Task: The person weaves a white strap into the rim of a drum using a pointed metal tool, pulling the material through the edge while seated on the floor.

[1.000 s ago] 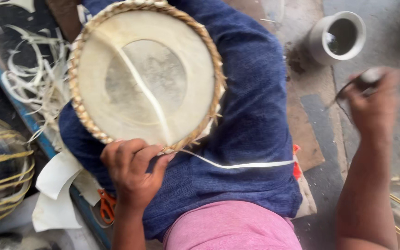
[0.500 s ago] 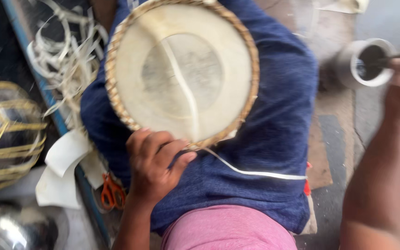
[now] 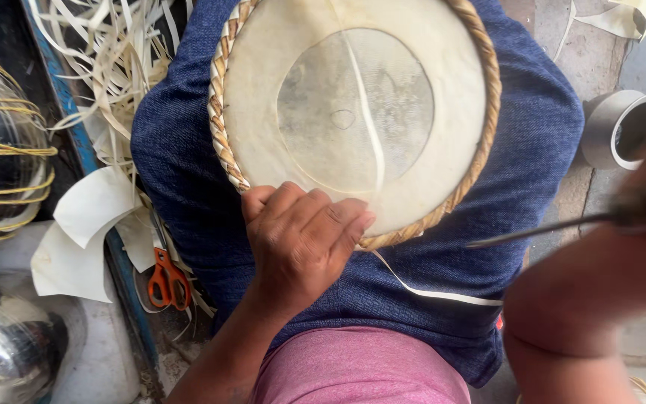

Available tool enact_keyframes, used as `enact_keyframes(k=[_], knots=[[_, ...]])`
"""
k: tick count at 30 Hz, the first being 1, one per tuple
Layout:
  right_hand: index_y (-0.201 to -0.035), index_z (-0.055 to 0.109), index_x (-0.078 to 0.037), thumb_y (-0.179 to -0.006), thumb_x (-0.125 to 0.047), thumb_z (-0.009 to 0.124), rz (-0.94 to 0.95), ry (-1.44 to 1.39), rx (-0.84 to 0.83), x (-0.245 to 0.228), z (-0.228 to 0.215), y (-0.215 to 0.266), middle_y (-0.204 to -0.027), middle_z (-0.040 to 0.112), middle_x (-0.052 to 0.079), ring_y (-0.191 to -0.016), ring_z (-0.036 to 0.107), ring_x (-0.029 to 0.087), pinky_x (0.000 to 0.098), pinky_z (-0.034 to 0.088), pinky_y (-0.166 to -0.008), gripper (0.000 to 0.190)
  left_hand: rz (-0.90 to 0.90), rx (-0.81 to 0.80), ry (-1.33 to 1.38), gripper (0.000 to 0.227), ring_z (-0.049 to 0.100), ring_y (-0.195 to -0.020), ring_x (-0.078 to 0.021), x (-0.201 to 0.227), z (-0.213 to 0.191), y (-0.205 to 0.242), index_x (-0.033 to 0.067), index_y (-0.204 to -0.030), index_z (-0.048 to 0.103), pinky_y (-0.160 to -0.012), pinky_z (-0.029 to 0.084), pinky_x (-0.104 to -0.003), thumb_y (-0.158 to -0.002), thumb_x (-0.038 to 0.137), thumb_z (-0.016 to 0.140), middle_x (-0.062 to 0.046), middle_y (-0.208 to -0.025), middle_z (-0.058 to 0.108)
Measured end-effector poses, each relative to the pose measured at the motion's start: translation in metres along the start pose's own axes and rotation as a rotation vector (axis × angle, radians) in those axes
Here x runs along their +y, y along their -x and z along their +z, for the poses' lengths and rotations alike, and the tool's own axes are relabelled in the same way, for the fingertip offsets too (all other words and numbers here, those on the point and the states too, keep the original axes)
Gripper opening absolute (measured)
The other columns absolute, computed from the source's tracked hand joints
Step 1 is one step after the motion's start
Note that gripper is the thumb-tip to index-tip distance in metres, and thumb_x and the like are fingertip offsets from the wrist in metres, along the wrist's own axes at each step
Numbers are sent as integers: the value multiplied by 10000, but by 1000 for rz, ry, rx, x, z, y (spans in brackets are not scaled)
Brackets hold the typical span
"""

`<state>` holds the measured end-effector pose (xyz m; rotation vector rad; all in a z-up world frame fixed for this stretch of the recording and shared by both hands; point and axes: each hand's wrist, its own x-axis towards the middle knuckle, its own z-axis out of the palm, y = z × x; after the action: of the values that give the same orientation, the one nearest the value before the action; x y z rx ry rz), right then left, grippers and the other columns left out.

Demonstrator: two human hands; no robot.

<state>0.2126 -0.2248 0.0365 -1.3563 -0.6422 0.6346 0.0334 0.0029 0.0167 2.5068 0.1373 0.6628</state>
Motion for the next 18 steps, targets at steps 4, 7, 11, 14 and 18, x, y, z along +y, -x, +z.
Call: enact_keyframes(k=[4,7,11,14,18], knots=[[-1163,546,-45,-752,45,837,65,-106,-65,-1,25,-22,-1102,688,41,-1018,698,177,313,598,-886,512,-1,14,42,104,488,-707,-144,-4,0,-1,173,-992,709,-788,304,-374,-957,224,792,71,-733,527],[-1149,553,-45,-723,40,858,107,-139,-83,-5,38,-33,-1077,688,34,-992,697,173,309,601,-859,530,24,2,22,46,484,-700,-133,-10,-1,0,180,-1003,702,-783,299,-370,-990,196,744,70,-721,493],[-1130,563,-45,-685,33,885,157,-147,-94,-15,43,-42,-1043,687,26,-956,696,169,304,605,-824,555,51,-2,4,60,467,-693,-115,-16,1,4,182,-1036,696,-787,293,-363,-1036,235,666,79,-724,480],[-1116,570,-45,-656,27,906,265,-70,-147,-36,35,-50,-1017,687,20,-930,695,165,300,607,-797,574,81,35,-2,123,458,-690,-96,-22,5,6,184,-1062,690,-792,295,-344,-1076,296,642,94,-728,484],[-1003,602,-55,-717,-78,866,-361,462,-531,-34,33,-83,-962,695,-4,-887,659,125,287,558,-765,389,132,96,-13,110,470,-693,-89,-28,10,8,175,-1094,675,-799,303,-326,-1068,273,633,106,-755,531]])
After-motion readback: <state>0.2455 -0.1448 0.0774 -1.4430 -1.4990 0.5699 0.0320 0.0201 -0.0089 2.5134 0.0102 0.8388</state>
